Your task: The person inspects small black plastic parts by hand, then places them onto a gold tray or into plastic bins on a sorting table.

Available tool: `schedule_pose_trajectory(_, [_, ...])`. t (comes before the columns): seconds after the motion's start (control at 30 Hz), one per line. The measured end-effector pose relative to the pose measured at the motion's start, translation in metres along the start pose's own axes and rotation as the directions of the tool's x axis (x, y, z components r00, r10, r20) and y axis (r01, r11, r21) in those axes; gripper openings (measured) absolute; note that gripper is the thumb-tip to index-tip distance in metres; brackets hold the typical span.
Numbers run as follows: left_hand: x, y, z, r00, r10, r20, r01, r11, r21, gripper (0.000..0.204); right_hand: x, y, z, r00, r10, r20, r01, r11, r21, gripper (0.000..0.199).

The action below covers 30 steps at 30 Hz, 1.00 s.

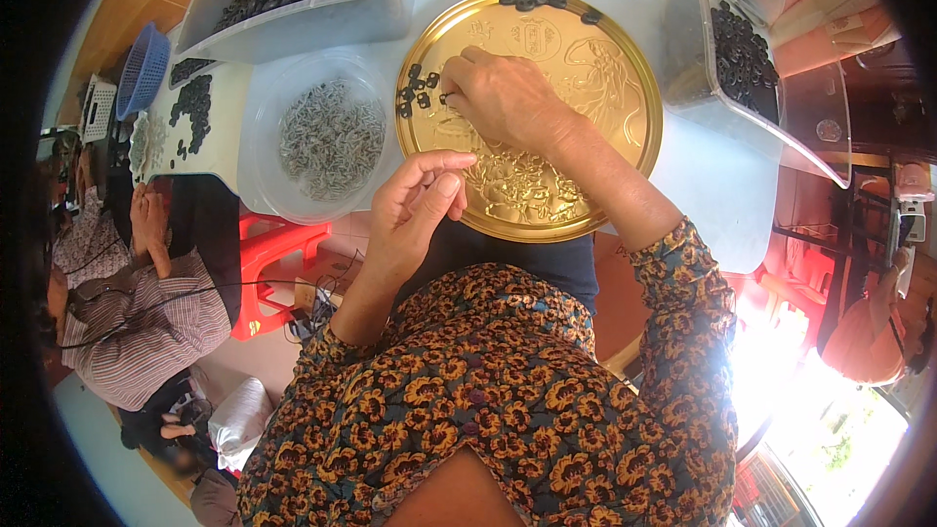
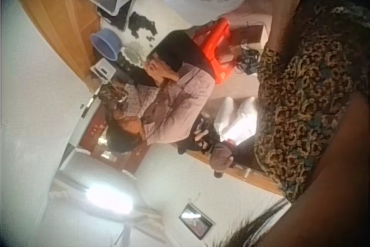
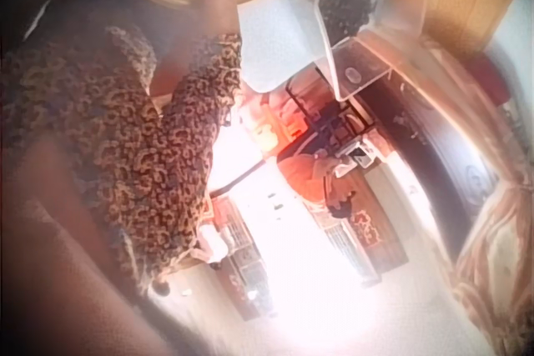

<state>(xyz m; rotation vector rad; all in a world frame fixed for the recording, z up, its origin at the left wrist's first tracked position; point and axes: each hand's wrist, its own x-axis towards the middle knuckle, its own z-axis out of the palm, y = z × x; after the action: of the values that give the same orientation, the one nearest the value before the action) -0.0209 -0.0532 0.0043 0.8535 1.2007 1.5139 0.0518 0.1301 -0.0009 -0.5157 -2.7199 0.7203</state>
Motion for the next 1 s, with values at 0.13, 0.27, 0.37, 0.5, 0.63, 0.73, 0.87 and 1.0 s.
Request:
schedule_pose_trajectory(0.13, [0.004, -0.002, 0.000, 1.000, -0.019, -0.006, 0.019, 1.000, 0.017, 0.024, -0.004, 0.004, 0.001, 1.000, 0.006, -0.028, -0.003, 0.996, 0.090, 0.011])
schedule_pose_trajectory(0.27, [0.013, -0.007, 0.005, 0.989, 0.077, -0.129, -0.079, 0.997, -0.010, 0.025, -0.017, -0.003, -0.017, 0.954, 0.278, 0.114, -0.297, 0.825, 0.480, 0.013])
schedule_pose_trajectory(0.37, [0.022, -0.003, 0.020, 0.951, 0.146, -0.271, -0.168, 0.984, -0.056, 0.024, -0.034, -0.009, -0.026, 0.899, 0.369, 0.235, -0.409, 0.519, 0.751, 0.015])
schedule_pose_trajectory(0.5, [0.030, -0.002, 0.026, 0.959, 0.109, -0.261, -0.134, 0.988, -0.078, 0.025, -0.058, -0.016, -0.036, 0.918, 0.345, 0.197, -0.350, 0.469, 0.811, 0.016])
schedule_pose_trajectory(0.63, [0.039, -0.003, 0.028, 0.978, 0.102, -0.182, -0.124, 0.986, -0.114, 0.019, -0.065, -0.027, -0.052, 0.933, 0.350, 0.084, -0.297, 0.616, 0.730, 0.015])
schedule_pose_trajectory(0.73, [0.049, 0.001, 0.026, 0.970, 0.171, -0.171, -0.194, 0.972, -0.130, 0.016, -0.064, -0.025, -0.062, 0.963, 0.236, -0.130, -0.139, 0.848, 0.511, 0.017])
schedule_pose_trajectory(0.87, [0.050, 0.018, 0.024, 0.956, 0.247, -0.161, -0.265, 0.958, -0.110, 0.015, -0.064, -0.024, -0.073, 0.909, 0.144, -0.391, 0.024, 0.919, 0.394, 0.015])
schedule_pose_trajectory(1.0, [0.029, 0.021, 0.005, 0.976, 0.205, -0.073, -0.211, 0.975, -0.076, 0.016, -0.083, -0.005, -0.069, 0.924, 0.248, -0.292, -0.107, 0.899, 0.424, 0.018])
